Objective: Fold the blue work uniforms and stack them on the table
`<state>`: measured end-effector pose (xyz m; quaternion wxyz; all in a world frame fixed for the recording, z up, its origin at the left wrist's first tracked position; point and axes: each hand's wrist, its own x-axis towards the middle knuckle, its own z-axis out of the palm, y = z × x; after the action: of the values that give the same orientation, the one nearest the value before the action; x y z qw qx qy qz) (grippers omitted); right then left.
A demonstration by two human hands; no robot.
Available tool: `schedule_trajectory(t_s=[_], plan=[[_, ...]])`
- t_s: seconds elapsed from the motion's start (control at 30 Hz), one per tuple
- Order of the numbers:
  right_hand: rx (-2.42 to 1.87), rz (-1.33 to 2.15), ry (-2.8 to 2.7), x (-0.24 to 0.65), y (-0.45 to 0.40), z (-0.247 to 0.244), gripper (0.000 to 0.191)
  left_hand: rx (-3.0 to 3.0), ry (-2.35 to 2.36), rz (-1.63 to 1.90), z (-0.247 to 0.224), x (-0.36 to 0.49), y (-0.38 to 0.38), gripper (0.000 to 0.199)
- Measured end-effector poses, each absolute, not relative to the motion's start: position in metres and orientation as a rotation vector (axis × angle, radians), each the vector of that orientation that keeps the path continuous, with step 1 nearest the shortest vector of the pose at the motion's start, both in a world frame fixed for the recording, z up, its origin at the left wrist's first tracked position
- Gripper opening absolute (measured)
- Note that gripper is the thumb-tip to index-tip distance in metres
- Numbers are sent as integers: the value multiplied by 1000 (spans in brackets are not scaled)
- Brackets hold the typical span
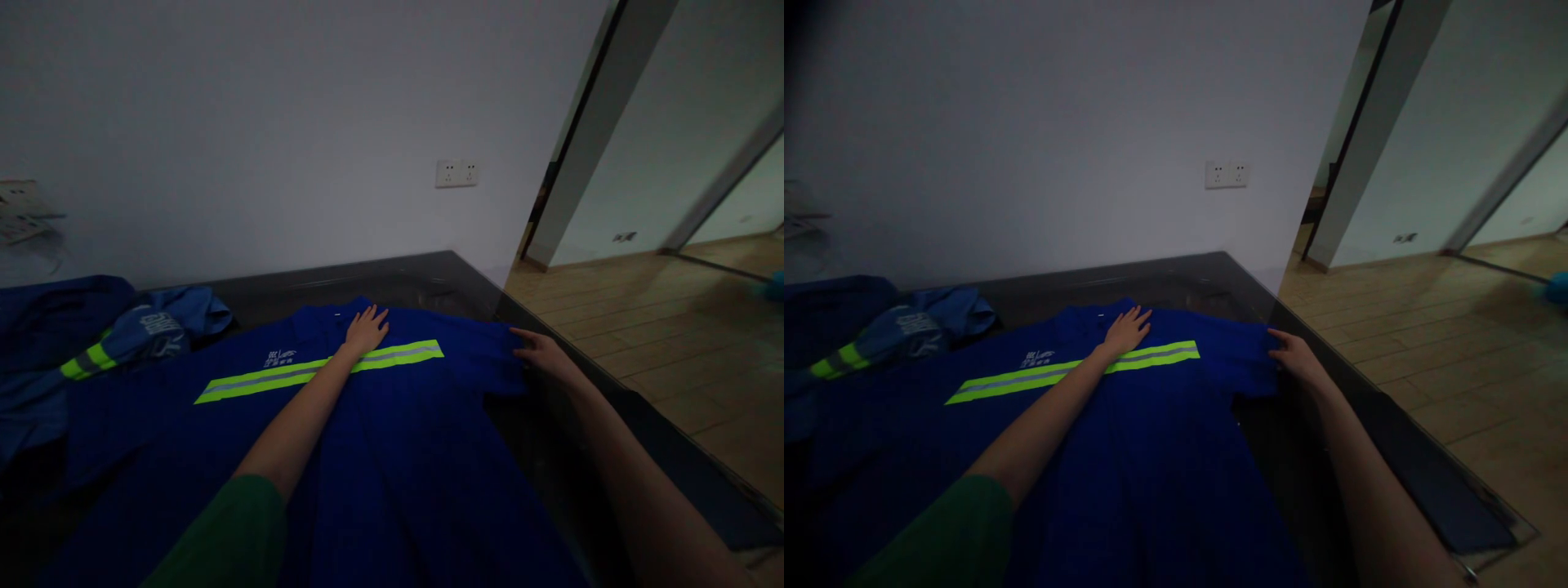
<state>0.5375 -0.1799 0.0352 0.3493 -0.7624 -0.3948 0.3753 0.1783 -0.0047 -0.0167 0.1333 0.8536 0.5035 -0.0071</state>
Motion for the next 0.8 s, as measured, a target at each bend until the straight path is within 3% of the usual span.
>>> schedule_trajectory(t_s=[0.17,0.4,0.57,0.8], plan=[[-1932,673,-1017,537,-178,19,38,2548,1510,77,-2,177,-12,42],[-2076,121,-1394,523,-165,37,28,2303,1913,272,21,140,18,34],[-2012,258,-1699,469,-97,48,22,2010,1940,51,10,117,36,39],[-2251,427,-1801,396,-16,11,21,1916,1777,94,-4,112,49,31]])
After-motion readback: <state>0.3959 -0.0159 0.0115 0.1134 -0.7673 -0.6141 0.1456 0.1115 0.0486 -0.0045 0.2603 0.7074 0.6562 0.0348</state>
